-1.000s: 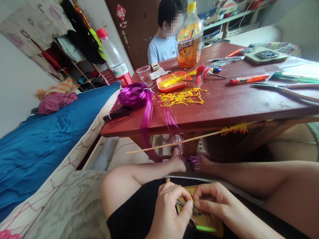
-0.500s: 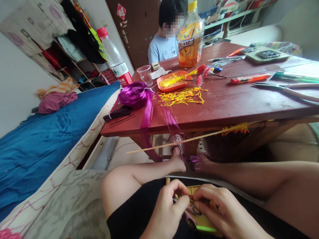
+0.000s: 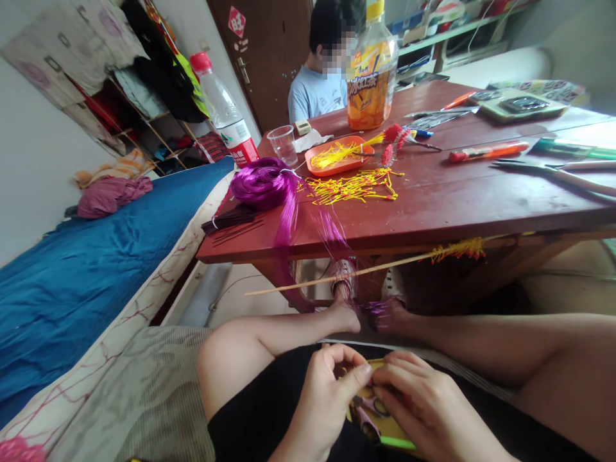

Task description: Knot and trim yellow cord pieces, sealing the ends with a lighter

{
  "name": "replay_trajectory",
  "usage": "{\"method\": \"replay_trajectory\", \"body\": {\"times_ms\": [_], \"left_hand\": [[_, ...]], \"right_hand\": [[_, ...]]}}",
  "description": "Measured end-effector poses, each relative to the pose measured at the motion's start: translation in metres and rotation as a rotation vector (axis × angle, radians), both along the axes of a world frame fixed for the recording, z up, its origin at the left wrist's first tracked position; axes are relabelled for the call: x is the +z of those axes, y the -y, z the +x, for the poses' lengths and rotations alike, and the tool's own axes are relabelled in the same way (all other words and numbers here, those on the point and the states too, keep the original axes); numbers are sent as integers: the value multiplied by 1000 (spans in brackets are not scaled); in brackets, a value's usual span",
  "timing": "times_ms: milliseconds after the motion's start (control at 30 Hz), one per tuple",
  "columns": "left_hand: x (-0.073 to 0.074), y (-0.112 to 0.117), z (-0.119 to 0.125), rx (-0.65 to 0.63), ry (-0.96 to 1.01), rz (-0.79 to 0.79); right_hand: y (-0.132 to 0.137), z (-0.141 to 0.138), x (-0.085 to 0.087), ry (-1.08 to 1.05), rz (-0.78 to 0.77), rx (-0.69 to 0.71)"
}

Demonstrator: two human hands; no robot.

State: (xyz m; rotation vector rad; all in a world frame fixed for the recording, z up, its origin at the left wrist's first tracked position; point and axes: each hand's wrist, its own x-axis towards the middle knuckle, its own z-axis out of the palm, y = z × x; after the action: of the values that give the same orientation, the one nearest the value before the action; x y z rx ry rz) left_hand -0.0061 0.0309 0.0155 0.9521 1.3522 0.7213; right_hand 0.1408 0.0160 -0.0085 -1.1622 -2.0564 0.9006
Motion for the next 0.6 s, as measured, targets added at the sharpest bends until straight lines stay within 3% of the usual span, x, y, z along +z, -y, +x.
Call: {"method": "replay_trajectory", "body": {"times_ms": [133, 333, 433, 600], "left_hand": [[1, 1, 0, 31, 30, 12], [-4, 10, 3, 111, -8, 259], [-6, 14, 5, 193, 103, 178], [-7, 14, 4, 175, 250, 54]], "right_hand": [[0, -2, 1, 4, 72, -48], [-2, -8, 4, -63, 460, -251], [-2, -11, 4, -70, 525, -308], [-1, -12, 4, -114, 481, -287]]}}
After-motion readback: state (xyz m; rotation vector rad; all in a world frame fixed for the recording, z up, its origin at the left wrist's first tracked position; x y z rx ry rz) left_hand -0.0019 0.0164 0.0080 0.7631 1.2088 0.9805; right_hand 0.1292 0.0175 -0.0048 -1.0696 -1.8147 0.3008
